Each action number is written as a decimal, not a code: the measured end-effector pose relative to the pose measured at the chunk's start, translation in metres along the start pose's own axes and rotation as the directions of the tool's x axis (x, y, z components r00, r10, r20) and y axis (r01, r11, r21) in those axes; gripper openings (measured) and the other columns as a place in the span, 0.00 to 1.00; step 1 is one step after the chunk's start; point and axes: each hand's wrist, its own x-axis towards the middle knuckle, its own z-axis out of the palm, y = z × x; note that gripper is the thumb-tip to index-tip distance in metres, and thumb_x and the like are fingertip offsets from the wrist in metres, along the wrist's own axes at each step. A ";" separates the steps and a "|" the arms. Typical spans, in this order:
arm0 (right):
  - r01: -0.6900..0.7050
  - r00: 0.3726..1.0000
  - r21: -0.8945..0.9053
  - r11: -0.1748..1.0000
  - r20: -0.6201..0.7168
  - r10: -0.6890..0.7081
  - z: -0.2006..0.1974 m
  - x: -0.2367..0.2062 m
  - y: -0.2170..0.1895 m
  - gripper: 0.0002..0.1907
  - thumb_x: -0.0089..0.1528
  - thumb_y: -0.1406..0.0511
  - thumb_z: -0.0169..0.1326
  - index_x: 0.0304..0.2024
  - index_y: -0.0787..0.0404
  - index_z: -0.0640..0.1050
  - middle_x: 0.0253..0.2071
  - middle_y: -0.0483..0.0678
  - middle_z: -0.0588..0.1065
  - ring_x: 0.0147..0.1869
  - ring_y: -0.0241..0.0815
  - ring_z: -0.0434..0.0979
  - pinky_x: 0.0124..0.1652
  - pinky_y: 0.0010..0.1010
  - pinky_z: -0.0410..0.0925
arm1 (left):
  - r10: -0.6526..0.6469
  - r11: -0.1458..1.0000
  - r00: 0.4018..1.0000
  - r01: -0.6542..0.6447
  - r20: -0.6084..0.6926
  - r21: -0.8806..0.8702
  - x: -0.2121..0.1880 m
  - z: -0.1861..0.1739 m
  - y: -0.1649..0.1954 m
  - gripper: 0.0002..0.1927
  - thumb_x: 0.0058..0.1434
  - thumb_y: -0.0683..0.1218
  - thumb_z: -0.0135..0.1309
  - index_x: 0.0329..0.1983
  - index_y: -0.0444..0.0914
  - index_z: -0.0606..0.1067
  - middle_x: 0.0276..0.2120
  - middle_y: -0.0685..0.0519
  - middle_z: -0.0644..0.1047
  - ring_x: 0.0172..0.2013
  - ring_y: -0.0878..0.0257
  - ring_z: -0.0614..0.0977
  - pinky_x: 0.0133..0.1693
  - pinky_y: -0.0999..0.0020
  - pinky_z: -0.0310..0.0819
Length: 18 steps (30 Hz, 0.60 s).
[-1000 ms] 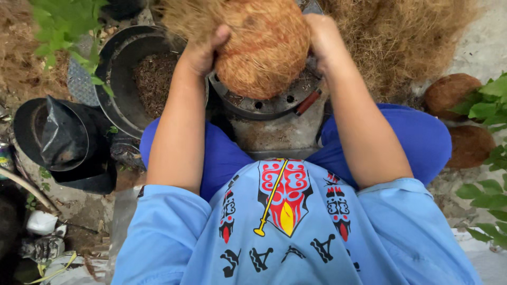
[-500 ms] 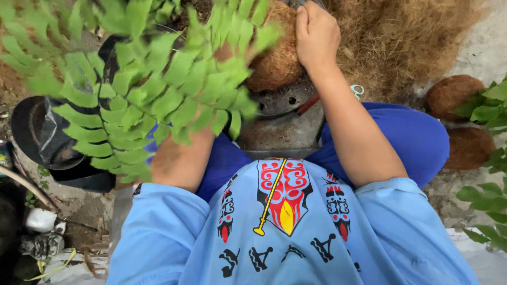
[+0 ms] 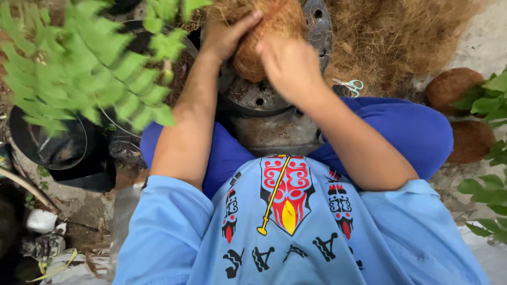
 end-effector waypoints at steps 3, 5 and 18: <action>-0.138 0.966 0.472 0.871 0.258 0.013 0.036 -0.038 0.006 0.19 0.75 0.58 0.44 0.33 0.59 0.76 0.26 0.45 0.73 0.31 0.45 0.73 0.35 0.40 0.69 | -0.059 0.973 0.994 0.038 -0.089 -0.226 0.004 -0.003 -0.008 0.41 0.48 0.62 0.72 0.58 0.33 0.74 0.53 0.45 0.81 0.53 0.52 0.85 0.55 0.58 0.83; -0.521 0.831 0.636 0.569 0.531 0.167 0.070 -0.051 0.023 0.20 0.77 0.57 0.46 0.32 0.59 0.73 0.24 0.38 0.65 0.29 0.39 0.61 0.31 0.35 0.56 | -0.098 0.915 0.992 0.061 -0.073 -0.400 0.005 -0.008 -0.011 0.39 0.50 0.61 0.70 0.57 0.33 0.74 0.51 0.45 0.81 0.52 0.51 0.85 0.53 0.55 0.83; -0.462 0.838 0.886 0.034 0.423 0.346 0.049 0.014 0.131 0.25 0.69 0.55 0.51 0.65 0.61 0.71 0.63 0.55 0.75 0.65 0.47 0.78 0.61 0.43 0.75 | 0.066 0.891 0.954 0.076 0.293 -0.448 -0.027 -0.029 0.017 0.47 0.50 0.58 0.75 0.68 0.36 0.68 0.62 0.47 0.74 0.65 0.49 0.74 0.67 0.51 0.71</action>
